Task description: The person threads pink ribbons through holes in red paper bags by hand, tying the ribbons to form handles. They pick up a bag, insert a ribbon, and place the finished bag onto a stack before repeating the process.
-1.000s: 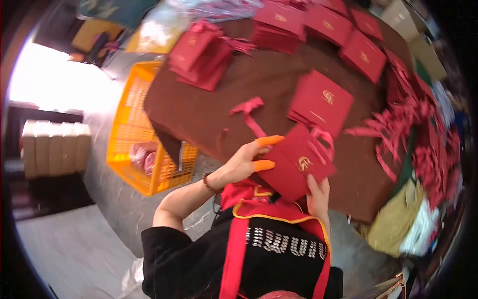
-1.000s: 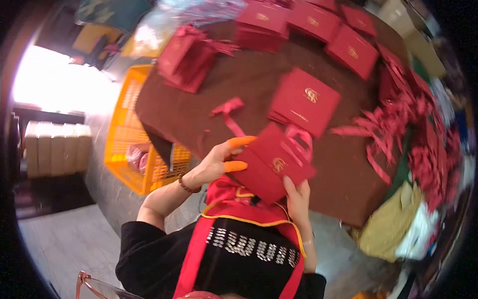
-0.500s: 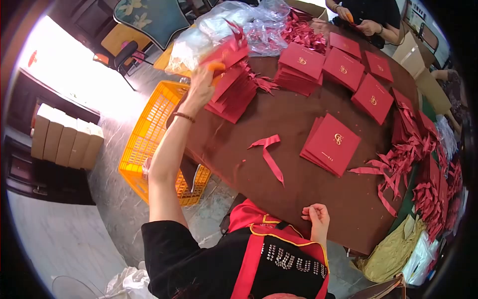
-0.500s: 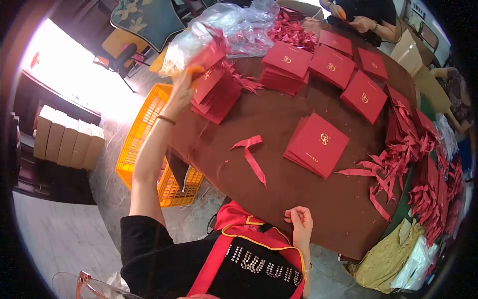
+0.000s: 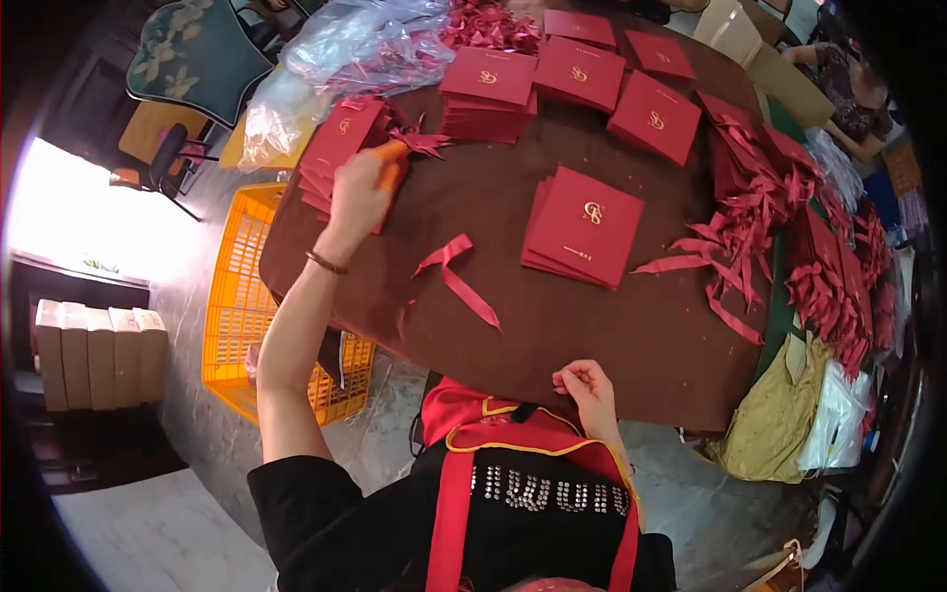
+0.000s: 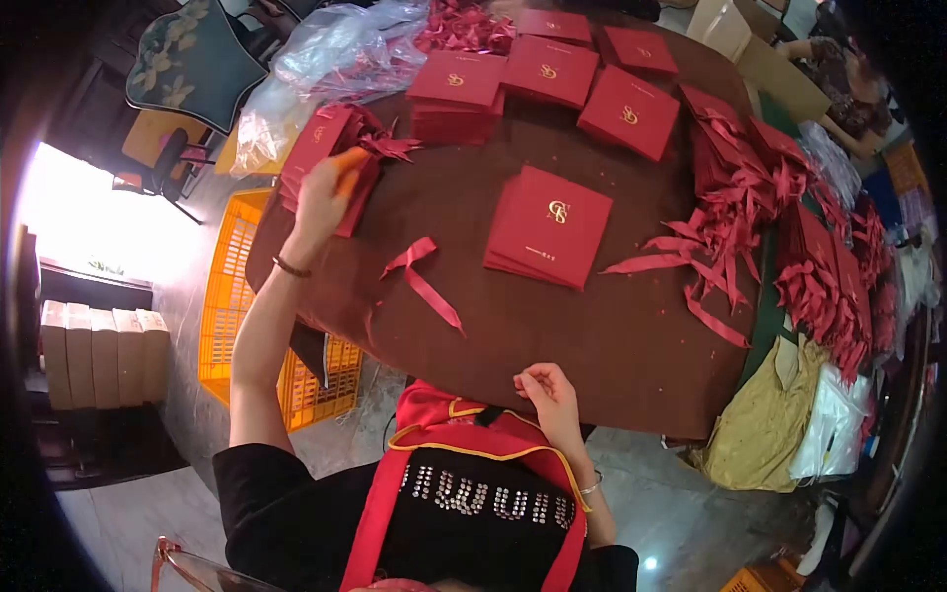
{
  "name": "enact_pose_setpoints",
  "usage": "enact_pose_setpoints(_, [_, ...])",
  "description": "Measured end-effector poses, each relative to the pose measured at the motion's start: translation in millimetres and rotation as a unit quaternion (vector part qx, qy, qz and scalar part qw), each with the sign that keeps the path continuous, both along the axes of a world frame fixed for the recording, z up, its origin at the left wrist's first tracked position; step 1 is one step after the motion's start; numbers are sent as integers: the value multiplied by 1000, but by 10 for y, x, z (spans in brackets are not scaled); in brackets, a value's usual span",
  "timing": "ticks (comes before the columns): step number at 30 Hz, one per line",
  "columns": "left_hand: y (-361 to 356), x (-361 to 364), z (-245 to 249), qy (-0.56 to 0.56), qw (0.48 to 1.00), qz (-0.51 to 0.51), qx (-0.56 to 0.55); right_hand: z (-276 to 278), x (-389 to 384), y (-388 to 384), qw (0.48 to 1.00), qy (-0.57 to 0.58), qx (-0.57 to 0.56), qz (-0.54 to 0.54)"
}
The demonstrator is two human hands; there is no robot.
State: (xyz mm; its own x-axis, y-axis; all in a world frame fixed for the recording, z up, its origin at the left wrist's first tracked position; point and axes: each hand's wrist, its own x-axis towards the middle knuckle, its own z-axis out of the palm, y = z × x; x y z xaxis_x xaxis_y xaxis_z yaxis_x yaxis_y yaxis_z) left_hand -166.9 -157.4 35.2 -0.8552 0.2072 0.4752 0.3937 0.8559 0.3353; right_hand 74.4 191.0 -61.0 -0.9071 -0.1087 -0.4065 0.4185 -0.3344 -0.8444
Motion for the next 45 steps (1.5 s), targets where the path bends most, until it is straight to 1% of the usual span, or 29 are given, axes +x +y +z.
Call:
enact_pose_setpoints(2, [415,342,91,-141,989,34,-8,53,-30,20,1000,6,-2,21])
enact_pose_setpoints(4, [574,518,-54,-202,970,15,-132,67,-106,86,999,7,4,31])
enact_pose_setpoints(6, [593,626,-271,-256,958,-41,-123,120,-221,154,998,35,48,15])
enact_pose_setpoints(7, [591,604,-267,-355,923,-26,-147,101,-290,207,998,43,36,9])
enact_pose_setpoints(8, [557,585,-245,-354,923,-29,-148,125,-359,258,997,58,52,3])
enact_pose_setpoints(9, [504,563,-210,-256,962,-97,2,175,-428,299,997,63,53,-3])
enact_pose_setpoints(10, [561,555,-69,-151,963,-164,153,214,-487,339,996,67,55,-10])
enact_pose_setpoints(12, [669,647,429,-221,937,-68,261,217,-581,378,996,71,49,-21])
enact_pose_setpoints(14, [647,648,503,-194,935,-127,267,234,-669,382,996,76,38,-28])
enact_pose_setpoints(16, [652,742,502,-250,934,-167,192,258,-756,367,993,83,73,-51])
enact_pose_setpoints(17, [584,730,353,-222,943,-236,73,223,-819,367,990,83,86,-70])
enact_pose_setpoints(18, [498,722,189,-221,943,-238,72,214,-879,395,990,84,87,-72])
enact_pose_setpoints(20, [355,743,-39,-383,887,-197,-165,205,-992,454,975,133,164,-73])
enact_pose_setpoints(21, [344,785,-28,-383,887,-196,-165,278,-1045,462,975,123,170,-77])
enact_pose_setpoints(22, [334,834,-9,-328,896,-179,-240,334,-1115,486,975,123,170,-75])
enact_pose_setpoints(23, [320,873,-9,-272,896,-161,-312,375,-1192,528,954,171,238,-59])
enact_pose_setpoints(24, [347,873,-30,-276,896,-159,-310,382,-1281,566,927,217,303,-41])
enact_pose_setpoints(26, [507,816,-92,-215,937,-145,-235,306,-1626,622,855,335,395,-40])
enact_pose_setpoints(28, [689,800,-284,-232,936,-246,-97,396,-1969,634,723,408,557,-2])
enact_pose_setpoints(31, [1097,986,-485,-185,944,-255,-98,291,-2376,522,704,422,572,-12])
enact_pose_setpoints(33, [1211,1074,-682,-151,950,-251,-108,307,-2503,406,652,312,689,51])
enact_pose_setpoints(34, [1242,1094,-729,-117,963,-234,-67,298,-2531,395,650,312,691,49])
enact_pose_setpoints(36, [1269,1120,-774,-83,971,-221,-23,254,-2564,400,616,279,719,159])
enact_pose_setpoints(38, [1270,1119,-778,-184,958,-202,90,212,-2576,395,617,274,718,166])
enact_pose_setpoints(39, [1290,1104,-754,-184,957,-203,92,225,-2534,386,637,274,700,167])
enact_pose_setpoints(41, [1314,1089,-684,-233,929,-163,237,175,-2441,384,654,307,678,133])
enact_pose_setpoints(42, [1325,1070,-623,-235,928,-164,238,197,-2389,377,655,304,679,133])
enact_pose_setpoints(44, [1369,993,-462,-323,875,-109,344,350,-2280,370,645,340,676,107])
enact_pose_setpoints(45, [1369,949,-391,-364,867,-98,325,421,-2226,390,644,338,678,108])
